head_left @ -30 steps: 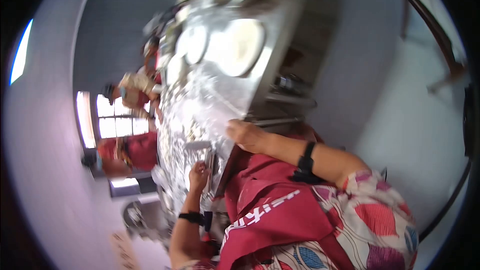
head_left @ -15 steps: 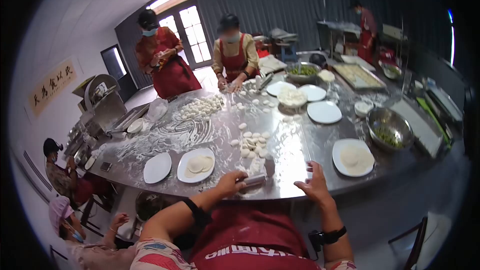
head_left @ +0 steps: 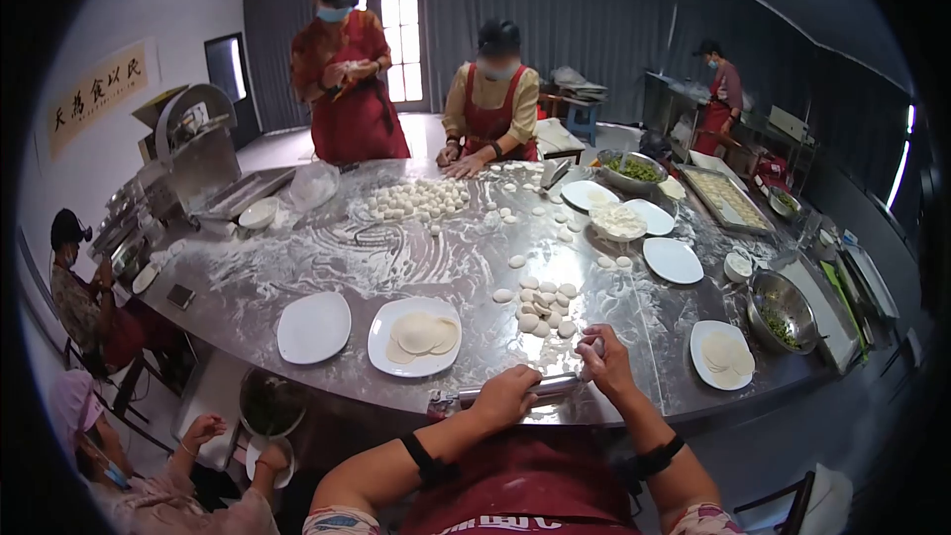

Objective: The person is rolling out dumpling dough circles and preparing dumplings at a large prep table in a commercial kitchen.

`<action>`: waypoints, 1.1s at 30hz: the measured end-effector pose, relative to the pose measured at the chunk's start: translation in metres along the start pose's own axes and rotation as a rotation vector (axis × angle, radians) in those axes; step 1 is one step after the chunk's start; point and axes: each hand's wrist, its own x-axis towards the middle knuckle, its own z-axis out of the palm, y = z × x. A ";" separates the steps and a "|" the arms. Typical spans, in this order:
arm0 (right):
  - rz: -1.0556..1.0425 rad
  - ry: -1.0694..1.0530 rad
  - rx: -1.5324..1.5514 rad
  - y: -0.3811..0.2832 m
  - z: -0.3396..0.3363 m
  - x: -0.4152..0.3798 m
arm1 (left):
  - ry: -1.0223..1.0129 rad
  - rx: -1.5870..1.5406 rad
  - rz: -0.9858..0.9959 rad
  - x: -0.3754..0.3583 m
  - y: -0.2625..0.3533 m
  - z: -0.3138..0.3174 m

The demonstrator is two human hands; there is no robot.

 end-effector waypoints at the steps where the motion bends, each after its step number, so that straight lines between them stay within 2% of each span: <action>1: -0.018 0.006 0.026 0.005 0.003 0.004 | 0.000 -0.009 0.009 -0.001 -0.002 0.000; 4: -0.088 0.059 0.052 0.024 0.008 0.011 | -0.043 -0.103 -0.077 0.002 -0.016 0.006; 5: -0.118 0.092 0.022 0.026 0.010 0.009 | -0.053 -0.225 -0.202 0.003 -0.026 0.011; 6: -0.125 0.145 -0.024 0.024 0.011 0.005 | 0.024 -0.157 -0.274 0.003 -0.031 0.005; 7: -0.139 0.179 0.055 0.021 0.015 0.002 | -0.001 -0.215 -0.306 0.014 -0.026 -0.026; 8: -0.111 0.213 0.095 0.019 0.019 -0.001 | 0.148 -0.103 -0.185 0.026 -0.065 -0.020; 9: -0.129 0.238 0.109 0.025 0.021 -0.001 | 0.190 -0.085 -0.257 0.037 -0.054 -0.048; 10: -0.125 0.234 0.116 0.029 0.023 -0.002 | 0.232 -0.211 -0.294 0.049 -0.071 -0.057; 11: -0.128 0.234 0.124 0.029 0.022 -0.001 | 0.197 -0.115 -0.297 0.061 -0.066 -0.076; 15: -0.170 0.272 0.065 0.029 0.021 -0.001 | -0.258 0.252 -0.363 0.108 -0.067 -0.069; 17: -0.197 0.292 -0.015 0.044 0.020 0.002 | -0.253 0.291 -0.521 0.126 -0.064 -0.047; 20: -0.199 0.303 0.033 0.055 0.023 0.000 | -0.292 0.330 -0.608 0.138 -0.044 -0.036; 24: -0.186 0.282 0.070 0.053 0.022 -0.002 | -0.300 0.339 -0.639 0.139 -0.050 -0.015; 28: -0.173 0.275 0.097 0.050 0.023 -0.002 | -0.147 0.260 -0.706 0.141 -0.063 -0.001; 29: -0.270 0.255 0.019 0.050 0.022 -0.001 | -0.095 0.219 -0.732 0.142 -0.062 -0.001; 30: -0.276 0.257 0.008 0.052 0.022 0.000 | -0.043 0.177 -0.758 0.143 -0.058 -0.004; 31: -0.281 0.259 -0.004 0.053 0.022 0.000 | -0.129 0.141 -0.758 0.145 -0.053 -0.012; 33: -0.272 0.257 0.007 0.052 0.022 0.000 | -0.127 0.146 -0.749 0.147 -0.057 -0.008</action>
